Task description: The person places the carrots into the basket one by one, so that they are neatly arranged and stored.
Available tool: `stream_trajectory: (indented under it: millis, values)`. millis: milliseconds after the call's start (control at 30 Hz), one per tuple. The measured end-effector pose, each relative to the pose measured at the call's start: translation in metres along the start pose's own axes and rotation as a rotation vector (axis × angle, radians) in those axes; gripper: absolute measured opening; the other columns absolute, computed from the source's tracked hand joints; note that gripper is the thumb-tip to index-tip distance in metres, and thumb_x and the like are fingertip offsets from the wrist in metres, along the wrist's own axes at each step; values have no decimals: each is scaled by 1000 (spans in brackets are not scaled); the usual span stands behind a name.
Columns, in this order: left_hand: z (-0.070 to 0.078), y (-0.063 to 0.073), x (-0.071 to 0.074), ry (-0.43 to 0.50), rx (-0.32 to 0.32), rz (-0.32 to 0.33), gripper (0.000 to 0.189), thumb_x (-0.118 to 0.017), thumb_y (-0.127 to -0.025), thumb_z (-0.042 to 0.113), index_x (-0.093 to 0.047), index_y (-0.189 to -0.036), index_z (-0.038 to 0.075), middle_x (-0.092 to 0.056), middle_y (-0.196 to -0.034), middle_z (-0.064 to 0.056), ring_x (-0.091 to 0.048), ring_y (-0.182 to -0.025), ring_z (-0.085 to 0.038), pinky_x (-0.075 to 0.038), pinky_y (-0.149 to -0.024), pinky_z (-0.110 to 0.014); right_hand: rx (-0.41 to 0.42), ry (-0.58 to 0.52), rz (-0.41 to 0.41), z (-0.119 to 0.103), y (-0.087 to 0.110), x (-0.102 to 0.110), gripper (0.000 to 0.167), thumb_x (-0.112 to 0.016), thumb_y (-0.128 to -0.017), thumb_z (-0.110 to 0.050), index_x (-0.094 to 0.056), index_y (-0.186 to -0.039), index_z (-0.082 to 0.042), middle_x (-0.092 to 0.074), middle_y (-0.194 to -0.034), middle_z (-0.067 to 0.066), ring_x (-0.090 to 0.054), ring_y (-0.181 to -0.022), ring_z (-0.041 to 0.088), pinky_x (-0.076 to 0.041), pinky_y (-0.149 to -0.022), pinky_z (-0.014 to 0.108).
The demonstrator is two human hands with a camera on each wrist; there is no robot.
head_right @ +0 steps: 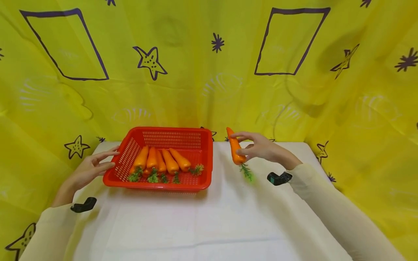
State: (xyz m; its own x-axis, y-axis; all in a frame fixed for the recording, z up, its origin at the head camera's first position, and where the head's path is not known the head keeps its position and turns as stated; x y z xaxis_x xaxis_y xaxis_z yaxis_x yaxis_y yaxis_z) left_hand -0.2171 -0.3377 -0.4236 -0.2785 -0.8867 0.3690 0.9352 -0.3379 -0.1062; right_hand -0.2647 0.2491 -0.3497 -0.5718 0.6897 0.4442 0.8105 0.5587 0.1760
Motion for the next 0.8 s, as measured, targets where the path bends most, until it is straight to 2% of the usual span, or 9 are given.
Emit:
stream_trajectory:
  millis: [233,467,633,767,800]
  values:
    - [1,0,0,16,3,3,45,-61,-104,9,-51,-144,-7,-24,-168,-17,-60,-119,2,-59,-85,-27,16,78,-71,-32,-35,-16,63,-76,-95,-24,-49,-152,-23,-45,-151,14,-71,-105,30,-59,-88,43]
    - [1,0,1,14,14,1,45,-61,-104,10,-50,-145,-7,-23,-168,-18,-61,-119,1,-60,-84,-28,59,92,-180,-60,-79,-42,60,-74,-96,-21,-51,-151,-21,-42,-152,14,-69,-102,30,-61,-84,45]
    - [2,0,-1,23,15,6,45,-61,-104,9,-50,-144,-8,-22,-168,-19,-60,-120,1,-59,-84,-28,63,118,-265,-66,-111,-62,56,-76,-95,-23,-55,-148,-23,-43,-151,10,-64,-111,28,-61,-83,45]
    - [2,0,-1,24,18,1,46,-62,-103,9,-50,-144,-8,-23,-168,-19,-60,-120,1,-59,-85,-28,46,93,-335,-68,-135,-79,59,-75,-96,-18,-53,-150,-18,-42,-151,13,-58,-122,28,-61,-84,45]
    - [2,-1,-1,24,16,-1,46,-62,-103,9,-50,-144,-9,-22,-168,-19,-61,-120,1,-59,-85,-28,42,91,-351,-69,-141,-82,60,-75,-96,-17,-53,-151,-16,-43,-149,15,-59,-120,30,-61,-83,44]
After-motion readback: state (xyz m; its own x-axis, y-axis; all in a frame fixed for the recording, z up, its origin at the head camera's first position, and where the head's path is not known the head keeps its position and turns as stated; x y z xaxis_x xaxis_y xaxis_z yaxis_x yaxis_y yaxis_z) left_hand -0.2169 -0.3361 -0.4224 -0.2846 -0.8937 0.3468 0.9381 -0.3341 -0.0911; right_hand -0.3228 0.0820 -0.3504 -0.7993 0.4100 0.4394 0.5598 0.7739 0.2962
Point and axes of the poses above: each hand's wrist, its own y-axis away from the middle knuckle, its own x-axis out of the back of the hand, z = x × y, the point moved 2 cm from there along -y, towards the middle knuckle
